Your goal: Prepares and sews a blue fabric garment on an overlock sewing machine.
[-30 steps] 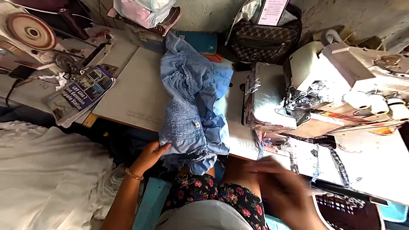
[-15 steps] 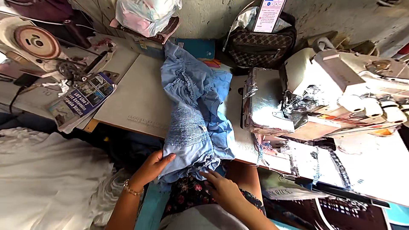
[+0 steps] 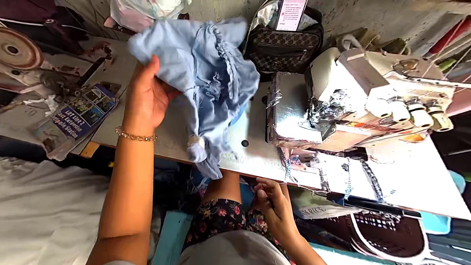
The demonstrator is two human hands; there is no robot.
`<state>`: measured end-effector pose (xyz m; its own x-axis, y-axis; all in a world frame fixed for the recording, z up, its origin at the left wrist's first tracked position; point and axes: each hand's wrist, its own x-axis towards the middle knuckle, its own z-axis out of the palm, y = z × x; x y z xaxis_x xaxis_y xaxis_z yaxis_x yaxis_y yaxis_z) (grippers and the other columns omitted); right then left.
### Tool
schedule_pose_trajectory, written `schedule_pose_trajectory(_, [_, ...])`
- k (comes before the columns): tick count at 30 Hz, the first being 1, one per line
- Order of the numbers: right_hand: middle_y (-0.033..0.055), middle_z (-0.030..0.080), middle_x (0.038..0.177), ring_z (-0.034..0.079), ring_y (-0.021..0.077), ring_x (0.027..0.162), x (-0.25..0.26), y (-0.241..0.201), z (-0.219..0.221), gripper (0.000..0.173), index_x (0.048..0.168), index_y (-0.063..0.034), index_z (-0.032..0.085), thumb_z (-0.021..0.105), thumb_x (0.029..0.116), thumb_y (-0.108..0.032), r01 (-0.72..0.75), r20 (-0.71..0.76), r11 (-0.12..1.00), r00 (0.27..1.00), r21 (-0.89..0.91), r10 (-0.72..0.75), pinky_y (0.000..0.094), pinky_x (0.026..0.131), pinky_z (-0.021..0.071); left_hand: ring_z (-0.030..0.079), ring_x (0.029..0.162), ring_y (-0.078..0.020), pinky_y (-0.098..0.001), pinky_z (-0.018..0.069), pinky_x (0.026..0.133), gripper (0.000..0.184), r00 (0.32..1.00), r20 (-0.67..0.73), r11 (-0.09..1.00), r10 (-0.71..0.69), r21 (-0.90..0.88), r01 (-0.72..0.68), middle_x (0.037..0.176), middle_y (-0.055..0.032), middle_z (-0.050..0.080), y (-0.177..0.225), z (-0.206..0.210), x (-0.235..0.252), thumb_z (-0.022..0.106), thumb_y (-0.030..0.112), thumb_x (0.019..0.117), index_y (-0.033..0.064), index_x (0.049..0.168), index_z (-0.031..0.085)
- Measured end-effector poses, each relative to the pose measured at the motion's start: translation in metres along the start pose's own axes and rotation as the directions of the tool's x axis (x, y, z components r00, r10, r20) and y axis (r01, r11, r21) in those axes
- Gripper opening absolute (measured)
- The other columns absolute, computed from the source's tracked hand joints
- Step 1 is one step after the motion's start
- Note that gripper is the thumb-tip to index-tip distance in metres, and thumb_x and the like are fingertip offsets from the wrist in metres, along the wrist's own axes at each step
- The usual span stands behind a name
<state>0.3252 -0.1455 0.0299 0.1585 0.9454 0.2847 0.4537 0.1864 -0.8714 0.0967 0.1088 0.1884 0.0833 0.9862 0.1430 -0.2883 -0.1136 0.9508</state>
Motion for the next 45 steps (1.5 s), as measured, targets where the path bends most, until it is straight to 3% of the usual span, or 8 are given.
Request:
schedule_pose_trajectory(5, [0.0073,0.07,0.106,0.067,0.0037,0.088,-0.002,0.007,-0.004,0.03,0.123,-0.0015,0.065,0.049,0.1056,-0.02,-0.069,0.044,0.997,0.997,-0.021,0.07,0.0203,0.078,0.0572,0.066,0.118,-0.0213,-0.042,0.0558,0.097,0.06,0.98,0.054,0.939,-0.19,0.303,0.165,0.146,-0.0073,0.056,-0.047,-0.016,-0.003,0.038,0.026,0.1087,0.0169,0.163,0.012])
schedule_pose_trajectory(13, [0.0035,0.066,0.1,0.06,0.0032,0.073,0.009,0.007,0.003,0.027,0.116,-0.008,0.07,0.049,0.1052,-0.02,-0.035,0.127,0.998,0.991,-0.046,0.041,0.0197,0.064,0.0533,0.06,0.125,-0.0232,-0.0434,0.0522,0.099,0.046,0.992,0.129,0.832,-0.015,0.551,-0.059,0.147,-0.0156,0.053,-0.091,-0.027,-0.052,0.044,0.016,0.1052,0.0047,0.15,0.041])
schedule_pose_trajectory(17, [0.0034,0.065,0.099,0.058,0.0037,0.07,0.006,0.004,0.009,0.025,0.115,-0.0088,0.071,0.051,0.1042,-0.02,-0.037,0.148,0.999,0.988,-0.039,0.043,0.0201,0.061,0.0519,0.056,0.123,-0.0357,-0.0539,0.0495,0.096,0.038,0.943,0.272,0.523,0.192,0.785,-0.333,0.132,-0.0208,0.059,-0.1,-0.018,-0.061,0.056,0.001,0.0886,-0.0013,0.126,0.062])
schedule_pose_trajectory(23, [0.0028,0.065,0.1,0.058,0.0036,0.071,0.005,0.003,0.011,0.025,0.115,-0.01,0.071,0.052,0.1034,-0.02,-0.029,0.16,0.999,0.986,-0.034,0.035,0.02,0.061,0.0515,0.049,0.122,-0.0521,-0.0669,0.0397,0.092,0.082,0.929,0.314,0.263,0.197,0.895,-0.359,0.133,-0.0296,0.053,-0.126,0.003,-0.071,0.089,0.035,0.0692,0.0018,0.136,0.054])
schedule_pose_trajectory(26, [0.0039,0.065,0.102,0.058,0.0035,0.071,0.007,-0.002,0.011,0.024,0.115,-0.0092,0.07,0.052,0.1034,-0.02,-0.003,0.153,1.0,0.988,-0.011,0.005,0.0194,0.061,0.0511,0.059,0.114,-0.0432,-0.06,0.0471,0.094,0.043,0.904,0.303,0.406,0.302,0.817,-0.41,0.121,-0.0254,0.064,-0.132,0.004,-0.064,0.075,0.015,0.0851,-0.0032,0.122,0.064])
schedule_pose_trajectory(31, [0.0115,0.064,0.115,0.063,0.0043,0.08,0.034,-0.022,0.003,0.024,0.117,-0.0061,0.068,0.062,0.1006,-0.023,0.182,-0.024,0.982,0.983,-0.043,-0.183,0.0169,0.066,0.054,0.066,0.099,-0.0036,-0.0263,0.0559,0.092,0.037,0.977,0.172,0.881,0.129,0.432,-0.193,0.108,-0.0006,0.066,-0.093,0.004,-0.081,0.065,0.014,0.0971,-0.001,0.128,0.052])
schedule_pose_trajectory(39, [0.0219,0.057,0.141,0.065,0.0089,0.071,0.107,-0.065,0.006,0.063,0.143,-0.0006,0.053,0.074,0.0938,-0.035,0.348,-0.101,0.936,0.931,-0.053,-0.352,0.0249,0.058,0.0557,0.066,0.104,0.001,-0.0209,0.0556,0.094,0.032,0.945,0.316,0.955,0.085,0.243,-0.167,0.111,0.013,0.069,-0.055,0.015,-0.118,0.066,0.023,0.0977,0.0098,0.125,0.056])
schedule_pose_trajectory(45, [-0.0012,0.066,0.078,0.057,-0.0033,0.06,0.127,-0.06,0.011,0.022,0.099,-0.0005,0.067,0.064,0.101,-0.022,0.073,0.053,0.944,0.994,0.323,-0.095,0.0138,0.055,0.0493,0.068,0.099,-0.0048,-0.0244,0.0572,0.091,0.055,0.941,0.29,0.926,0.175,0.277,-0.257,0.11,0.0059,0.069,-0.058,0.007,-0.113,0.072,0.025,0.0938,0.006,0.139,0.046])
